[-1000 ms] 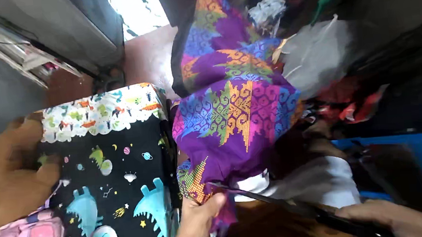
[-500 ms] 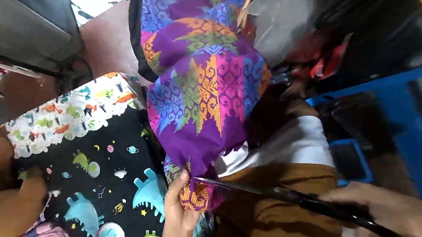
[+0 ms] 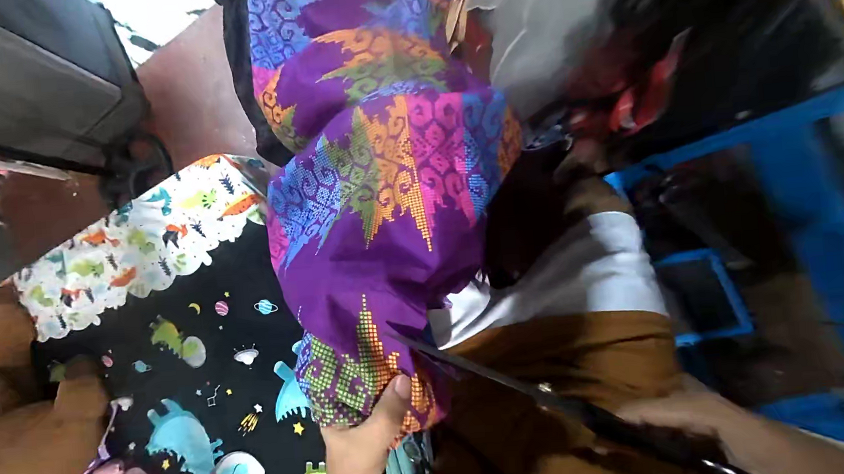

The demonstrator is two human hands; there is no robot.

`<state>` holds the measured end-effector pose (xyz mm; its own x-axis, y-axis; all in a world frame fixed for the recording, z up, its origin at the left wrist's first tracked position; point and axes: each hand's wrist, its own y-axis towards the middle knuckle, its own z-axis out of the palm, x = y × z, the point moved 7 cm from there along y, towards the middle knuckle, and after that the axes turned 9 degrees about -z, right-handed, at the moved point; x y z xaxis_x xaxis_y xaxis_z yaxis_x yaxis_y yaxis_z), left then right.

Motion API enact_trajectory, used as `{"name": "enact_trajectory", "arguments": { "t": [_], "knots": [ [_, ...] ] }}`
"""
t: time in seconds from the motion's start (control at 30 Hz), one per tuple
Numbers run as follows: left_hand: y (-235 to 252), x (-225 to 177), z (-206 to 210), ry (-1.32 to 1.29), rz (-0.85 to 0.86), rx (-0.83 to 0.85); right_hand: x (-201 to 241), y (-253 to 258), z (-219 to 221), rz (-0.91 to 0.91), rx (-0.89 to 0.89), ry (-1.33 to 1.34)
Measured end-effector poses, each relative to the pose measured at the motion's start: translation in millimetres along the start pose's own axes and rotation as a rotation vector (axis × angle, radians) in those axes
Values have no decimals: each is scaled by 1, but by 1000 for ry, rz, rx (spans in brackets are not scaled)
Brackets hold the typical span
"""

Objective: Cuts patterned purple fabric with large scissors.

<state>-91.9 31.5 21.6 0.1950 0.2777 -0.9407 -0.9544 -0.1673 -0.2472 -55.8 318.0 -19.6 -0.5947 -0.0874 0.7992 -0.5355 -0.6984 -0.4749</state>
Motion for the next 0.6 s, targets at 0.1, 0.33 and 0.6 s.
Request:
{"name": "enact_trajectory", "arguments": {
  "t": [0.1, 0.33, 0.6],
  "knots": [
    [-1, -2, 5, 72, -1, 25, 4, 2, 0, -40, -8, -18],
    [1, -9, 11, 141, 54, 65, 25, 8, -3, 20, -5, -124],
    [5, -10, 13, 105, 55, 47, 19, 1, -3, -52, -73, -122]
  ]
}}
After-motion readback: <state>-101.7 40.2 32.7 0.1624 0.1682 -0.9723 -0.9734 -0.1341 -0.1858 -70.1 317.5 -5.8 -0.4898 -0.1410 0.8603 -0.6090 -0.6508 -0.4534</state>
